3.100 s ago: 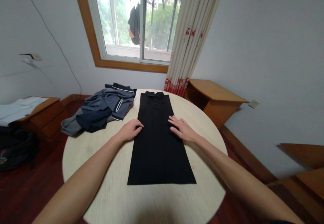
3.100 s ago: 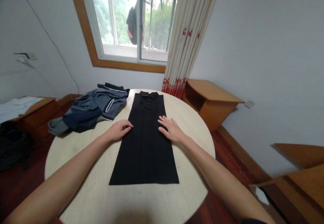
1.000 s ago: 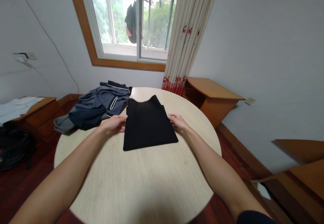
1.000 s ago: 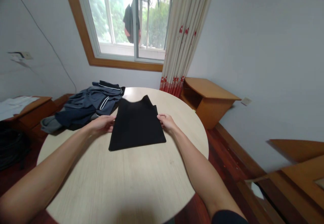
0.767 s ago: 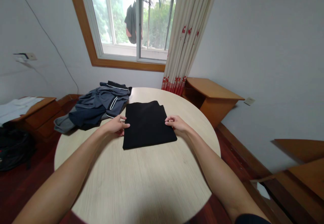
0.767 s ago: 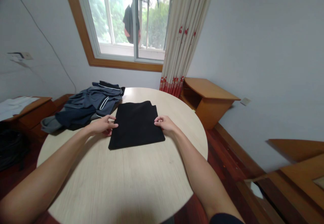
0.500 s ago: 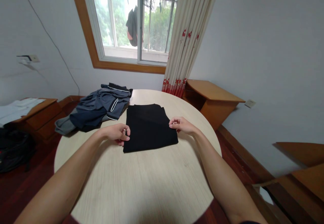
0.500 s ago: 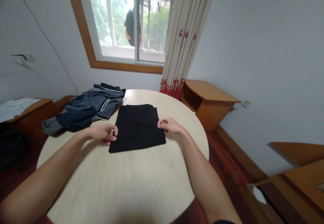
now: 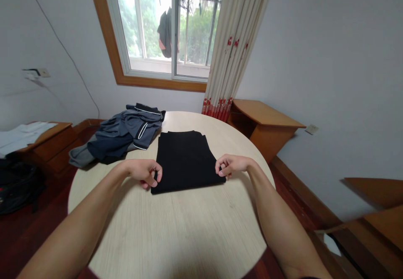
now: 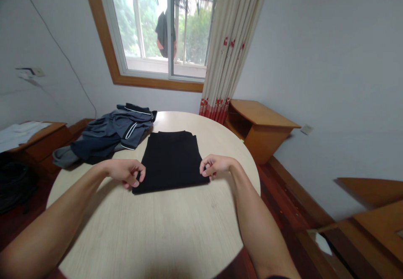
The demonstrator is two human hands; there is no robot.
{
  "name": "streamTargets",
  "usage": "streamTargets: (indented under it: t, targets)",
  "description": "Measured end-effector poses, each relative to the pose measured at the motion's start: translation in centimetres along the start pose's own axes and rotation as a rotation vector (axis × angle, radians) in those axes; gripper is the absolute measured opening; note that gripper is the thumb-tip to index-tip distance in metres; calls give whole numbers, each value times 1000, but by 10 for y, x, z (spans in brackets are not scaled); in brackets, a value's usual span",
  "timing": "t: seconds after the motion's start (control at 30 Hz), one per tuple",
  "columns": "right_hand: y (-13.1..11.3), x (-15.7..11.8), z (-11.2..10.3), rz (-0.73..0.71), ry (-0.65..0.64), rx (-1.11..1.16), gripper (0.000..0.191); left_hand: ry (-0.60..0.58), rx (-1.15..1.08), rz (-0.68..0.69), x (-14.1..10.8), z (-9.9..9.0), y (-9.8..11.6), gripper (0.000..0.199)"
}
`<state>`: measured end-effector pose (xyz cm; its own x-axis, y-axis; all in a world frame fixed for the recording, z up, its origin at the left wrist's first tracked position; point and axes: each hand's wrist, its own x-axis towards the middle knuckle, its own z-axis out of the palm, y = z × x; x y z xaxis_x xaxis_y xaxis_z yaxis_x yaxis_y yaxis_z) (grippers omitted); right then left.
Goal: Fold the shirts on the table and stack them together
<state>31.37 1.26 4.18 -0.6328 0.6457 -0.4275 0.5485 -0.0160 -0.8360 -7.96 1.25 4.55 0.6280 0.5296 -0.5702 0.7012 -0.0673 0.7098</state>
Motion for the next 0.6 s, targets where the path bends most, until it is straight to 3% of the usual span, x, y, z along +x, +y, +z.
streamTargets:
  t: [0.1,0.2,0.27,0.3,0.37,0.5,0.57,0.6]
  targets:
    - [-8,-3,5,89,-217,2,47,-138,34,-33,0,5,2,40]
    - [-18,-7,11,106,-383,-12,53,-367,37,0,-5,7,7,44]
    - [-21,-8,12,114,-380,-3,60,-454,-7,27,-9,3,7,53]
    - [-20,-7,11,107,-317,11,63,-428,-42,26,-10,-1,6,58]
    - [-13,-1,7,53,-70,53,61,-207,-127,4,-7,-9,-1,62]
    - [6,27,1,-114,542,177,41,608,-178,-37,23,-21,-20,52]
    - [13,46,2,-157,710,259,33,910,-137,-24,42,-26,-27,45]
    - [16,55,2,-169,761,299,31,998,-124,-8,50,-29,-30,44]
